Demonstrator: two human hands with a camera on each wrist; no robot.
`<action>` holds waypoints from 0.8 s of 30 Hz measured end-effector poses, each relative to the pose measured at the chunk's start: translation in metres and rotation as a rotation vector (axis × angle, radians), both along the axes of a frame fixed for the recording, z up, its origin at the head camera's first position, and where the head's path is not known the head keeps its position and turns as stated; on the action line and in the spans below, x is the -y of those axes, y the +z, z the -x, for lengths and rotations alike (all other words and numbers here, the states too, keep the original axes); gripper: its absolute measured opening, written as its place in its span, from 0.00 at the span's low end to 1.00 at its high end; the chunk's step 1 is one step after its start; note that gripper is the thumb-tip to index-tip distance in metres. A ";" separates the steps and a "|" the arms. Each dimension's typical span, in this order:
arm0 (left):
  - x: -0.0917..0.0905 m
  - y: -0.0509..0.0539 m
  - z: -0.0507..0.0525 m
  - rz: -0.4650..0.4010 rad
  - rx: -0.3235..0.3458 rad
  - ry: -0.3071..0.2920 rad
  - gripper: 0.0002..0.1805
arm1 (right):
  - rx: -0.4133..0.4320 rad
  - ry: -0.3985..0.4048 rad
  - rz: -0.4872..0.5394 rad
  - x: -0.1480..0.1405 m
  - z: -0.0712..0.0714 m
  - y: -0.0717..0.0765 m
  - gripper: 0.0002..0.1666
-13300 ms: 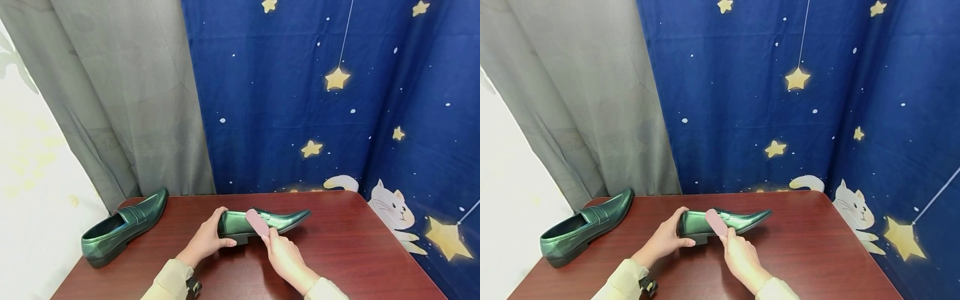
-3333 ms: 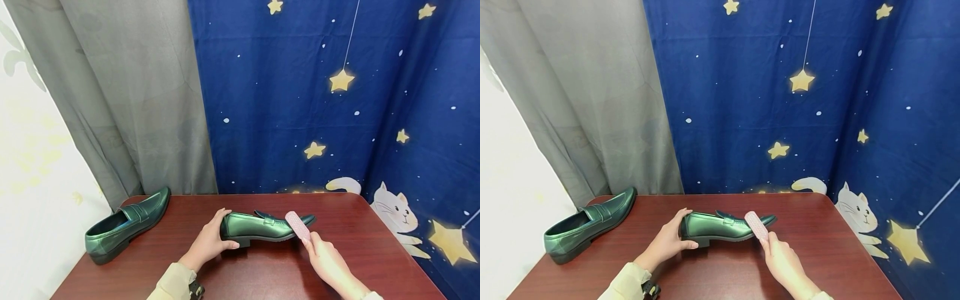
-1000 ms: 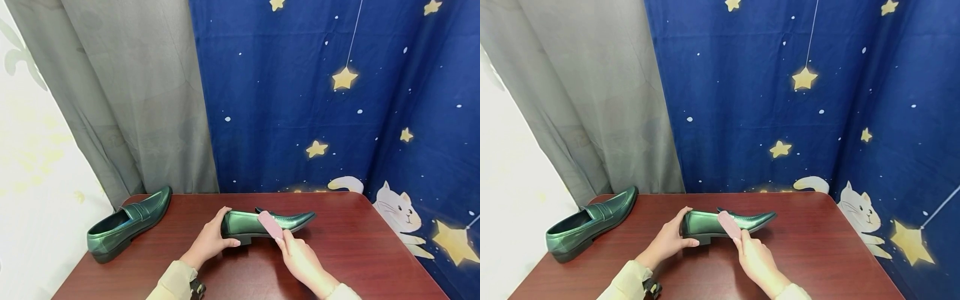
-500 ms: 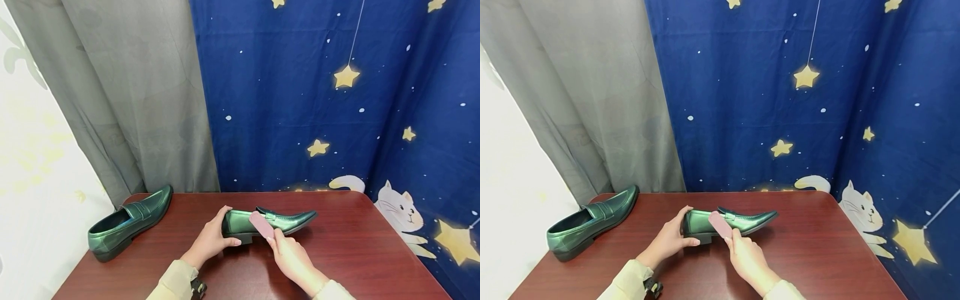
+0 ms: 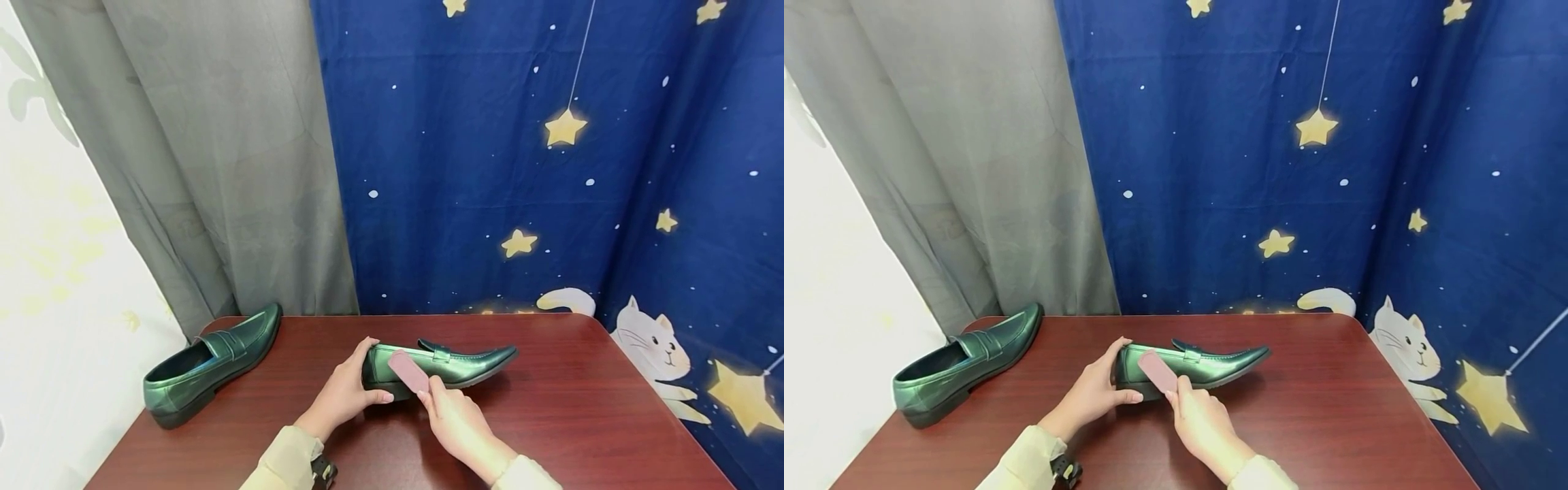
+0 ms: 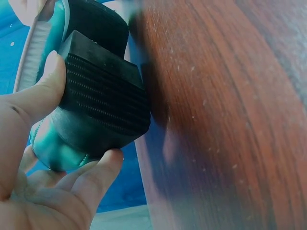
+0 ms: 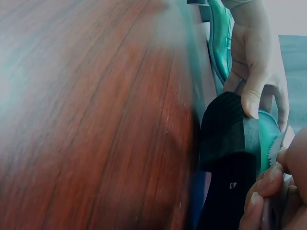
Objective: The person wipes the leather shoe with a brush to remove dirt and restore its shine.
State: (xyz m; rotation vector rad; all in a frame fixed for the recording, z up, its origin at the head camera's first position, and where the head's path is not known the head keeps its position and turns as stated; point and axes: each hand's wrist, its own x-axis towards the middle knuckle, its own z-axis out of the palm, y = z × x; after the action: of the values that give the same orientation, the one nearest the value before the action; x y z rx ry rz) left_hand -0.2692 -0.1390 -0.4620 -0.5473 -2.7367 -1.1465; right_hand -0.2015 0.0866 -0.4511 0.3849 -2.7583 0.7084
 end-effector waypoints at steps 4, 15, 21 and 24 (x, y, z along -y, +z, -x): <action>0.000 -0.001 0.000 0.000 0.001 -0.007 0.55 | 0.026 0.019 0.006 0.005 0.001 0.001 0.14; 0.001 -0.001 0.001 0.000 0.003 -0.023 0.55 | 0.033 0.063 -0.031 0.016 -0.001 0.005 0.14; 0.000 0.000 -0.001 -0.005 -0.010 -0.034 0.55 | -0.038 0.093 -0.078 0.020 -0.003 0.006 0.15; 0.000 -0.001 -0.002 0.005 -0.030 -0.033 0.56 | -0.078 0.106 -0.092 0.021 -0.004 0.006 0.14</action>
State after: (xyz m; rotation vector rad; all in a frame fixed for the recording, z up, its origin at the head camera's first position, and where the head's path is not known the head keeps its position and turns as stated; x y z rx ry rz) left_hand -0.2676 -0.1394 -0.4633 -0.6072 -2.7161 -1.1288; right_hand -0.1975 0.0654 -0.4446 0.5697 -2.7195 0.5799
